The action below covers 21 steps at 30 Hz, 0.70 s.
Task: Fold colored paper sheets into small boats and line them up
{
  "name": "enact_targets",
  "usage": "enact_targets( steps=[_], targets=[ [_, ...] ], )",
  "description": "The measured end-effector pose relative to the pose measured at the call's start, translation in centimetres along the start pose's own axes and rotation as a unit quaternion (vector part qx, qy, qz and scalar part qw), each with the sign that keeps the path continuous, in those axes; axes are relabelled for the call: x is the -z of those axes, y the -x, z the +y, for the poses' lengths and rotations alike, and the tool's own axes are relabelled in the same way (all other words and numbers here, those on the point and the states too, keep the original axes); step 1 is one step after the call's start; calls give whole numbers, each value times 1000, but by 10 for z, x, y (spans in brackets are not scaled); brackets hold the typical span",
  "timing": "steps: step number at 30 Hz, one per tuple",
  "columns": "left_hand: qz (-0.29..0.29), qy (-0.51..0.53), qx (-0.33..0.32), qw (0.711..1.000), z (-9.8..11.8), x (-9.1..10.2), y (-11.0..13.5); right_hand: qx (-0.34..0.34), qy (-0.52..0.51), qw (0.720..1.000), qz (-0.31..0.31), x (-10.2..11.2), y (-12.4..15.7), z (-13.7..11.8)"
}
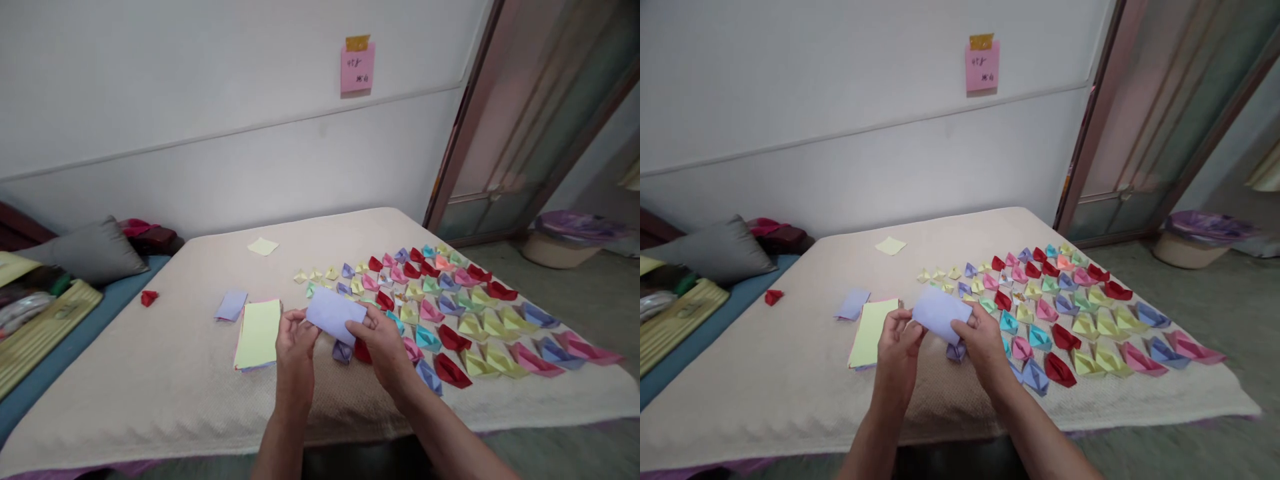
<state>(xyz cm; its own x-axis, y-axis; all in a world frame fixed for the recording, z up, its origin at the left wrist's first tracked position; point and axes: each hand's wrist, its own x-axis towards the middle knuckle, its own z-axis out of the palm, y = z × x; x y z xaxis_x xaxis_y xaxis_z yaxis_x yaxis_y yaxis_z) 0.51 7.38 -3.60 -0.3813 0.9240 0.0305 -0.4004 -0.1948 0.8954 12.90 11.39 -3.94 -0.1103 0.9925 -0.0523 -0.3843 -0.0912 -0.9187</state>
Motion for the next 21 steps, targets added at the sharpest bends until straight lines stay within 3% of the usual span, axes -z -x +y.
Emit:
enact_targets(
  steps=[3, 6, 11, 14, 17, 21],
  targets=[
    [-35, -89, -1, 995, -7, -1, 4, 16, 51, 999, 8, 2, 0, 1],
    [-14, -154, 7, 988, -14, 3, 3, 18, 98, 995, -8, 5, 1, -2],
    [22, -130, 22, 991, -10, 11, -2, 22, 53, 989, -139, 16, 0, -12],
    [16, -121, 27, 992, -3, 13, -3, 42, 111, 971, -207, 26, -4, -13],
    [7, -163, 11, 987, -1, 14, -1, 64, 184, 961, -197, 29, -7, -9],
    [-22, -242, -43, 969, 0, 13, 2, 50, 172, 972, -154, 25, -7, -3]
  ],
)
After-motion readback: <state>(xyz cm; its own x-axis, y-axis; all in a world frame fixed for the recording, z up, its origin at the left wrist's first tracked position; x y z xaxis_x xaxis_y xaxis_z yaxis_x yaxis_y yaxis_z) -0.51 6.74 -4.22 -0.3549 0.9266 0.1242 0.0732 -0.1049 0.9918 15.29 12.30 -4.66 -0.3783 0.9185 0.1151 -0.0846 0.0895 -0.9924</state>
